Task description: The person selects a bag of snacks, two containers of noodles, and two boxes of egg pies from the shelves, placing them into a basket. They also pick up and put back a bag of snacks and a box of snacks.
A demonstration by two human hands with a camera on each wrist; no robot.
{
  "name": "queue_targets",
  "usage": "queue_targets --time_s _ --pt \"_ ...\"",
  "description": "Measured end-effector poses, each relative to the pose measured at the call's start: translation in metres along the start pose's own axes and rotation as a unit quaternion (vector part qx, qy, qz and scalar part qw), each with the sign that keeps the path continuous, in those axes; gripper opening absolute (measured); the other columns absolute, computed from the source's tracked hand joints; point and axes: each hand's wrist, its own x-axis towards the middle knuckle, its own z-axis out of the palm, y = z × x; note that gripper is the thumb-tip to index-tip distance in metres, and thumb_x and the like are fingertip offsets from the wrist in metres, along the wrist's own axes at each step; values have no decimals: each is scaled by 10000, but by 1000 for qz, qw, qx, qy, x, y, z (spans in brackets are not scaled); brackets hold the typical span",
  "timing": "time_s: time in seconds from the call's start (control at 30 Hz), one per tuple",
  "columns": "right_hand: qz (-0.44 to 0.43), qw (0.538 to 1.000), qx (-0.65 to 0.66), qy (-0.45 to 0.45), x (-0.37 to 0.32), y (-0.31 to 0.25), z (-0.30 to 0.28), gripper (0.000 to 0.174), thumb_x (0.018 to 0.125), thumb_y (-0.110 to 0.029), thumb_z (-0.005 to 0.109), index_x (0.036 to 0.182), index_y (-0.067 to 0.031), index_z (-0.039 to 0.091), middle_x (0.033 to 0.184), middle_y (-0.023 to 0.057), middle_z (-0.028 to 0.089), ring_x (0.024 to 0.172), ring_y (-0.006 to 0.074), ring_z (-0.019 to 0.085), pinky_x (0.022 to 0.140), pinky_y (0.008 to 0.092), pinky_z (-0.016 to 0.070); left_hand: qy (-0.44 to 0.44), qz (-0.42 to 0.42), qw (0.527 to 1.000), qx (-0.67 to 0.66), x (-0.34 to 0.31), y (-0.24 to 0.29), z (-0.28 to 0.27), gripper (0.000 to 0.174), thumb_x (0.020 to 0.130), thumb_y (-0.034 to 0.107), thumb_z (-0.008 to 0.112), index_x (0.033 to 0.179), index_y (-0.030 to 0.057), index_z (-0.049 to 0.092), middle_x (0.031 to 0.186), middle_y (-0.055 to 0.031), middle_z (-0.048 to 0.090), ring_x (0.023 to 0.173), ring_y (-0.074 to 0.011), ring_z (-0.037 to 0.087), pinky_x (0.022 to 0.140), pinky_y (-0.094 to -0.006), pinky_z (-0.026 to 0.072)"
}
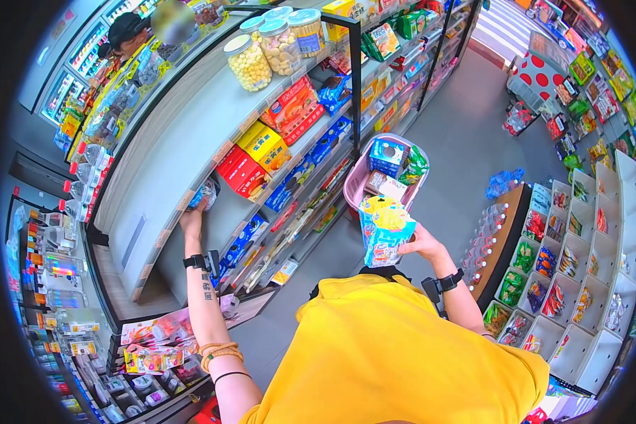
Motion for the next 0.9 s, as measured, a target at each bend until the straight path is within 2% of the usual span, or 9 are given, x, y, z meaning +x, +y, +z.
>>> queue_targets --time_s 0.07,0.17,0.2,0.33,0.47,0.6,0.7,0.77,0.9 --pt "1 1000 -2 7 0 2 0 866 695 -69 889 1453 -14 474 1403 71 586 1310 206 532 1154 370 374 19 23 1000 -2 -10 8 3 644 755 152 903 1297 -32 607 1310 -145 643 1189 -261 610 1075 -365 437" --pt "4 1000 -6 10 2 8 -1 928 688 -121 910 1474 -16 428 1399 72 582 1295 195 533 1141 358 385 53 149 982 104 -30 19 1 697 737 94 895 1333 -46 562 1311 -161 636 1212 -280 598 1080 -396 434" --pt "3 1000 -1 11 5 7 1 931 686 -120 911 1474 -15 428 1399 73 582 1294 195 534 1141 358 385 65 181 965 179 -43 34 -1 697 747 43 854 1360 -31 531 1329 -191 613 1237 -334 583 1084 -436 428" --pt "16 1000 -3 6 11 15 2 904 678 -82 902 1459 -9 453 1399 68 584 1297 192 536 1142 365 388 79 213 951 210 -88 49 -8 556 786 -10 769 1301 39 564 1364 -216 567 1298 -389 527 1105 -457 407" --pt "25 1000 -6 -9 16 19 5 908 668 -59 900 1461 -12 460 1403 61 582 1303 192 530 1139 368 390 79 343 915 197 -143 67 -14 581 767 -59 748 1289 71 530 1316 -183 580 1260 -383 544 1102 -466 410" --pt "31 999 -10 -30 20 17 13 1007 643 -108 927 1498 -15 404 1442 78 550 1333 213 507 1150 373 373 106 284 944 131 -211 89 -13 695 708 -16 825 1301 62 471 1332 -183 547 1240 -327 553 1092 -418 419" --pt "29 996 30 -74 28 13 27 1056 625 -124 935 1514 -10 378 1462 88 531 1348 229 495 1158 382 361 27 27 996 -84 -254 109 0 762 721 44 884 1323 23 417 1291 -128 545 1227 -227 537 1068 -382 442" --pt "28 991 70 -113 40 8 39 1079 611 -133 941 1517 -2 371 1471 92 522 1359 239 488 1161 387 358 -56 -64 972 -220 -264 109 10 782 738 45 881 1344 28 388 1286 -109 548 1209 -207 554 1046 -373 471" --pt "40 975 109 -189 55 5 57 1151 584 -218 976 1520 27 353 1500 118 498 1389 274 467 1163 422 351 -127 -113 949 -267 -278 105 29 788 771 40 856 1382 31 359 1315 -107 550 1190 -203 581 1056 -366 472"
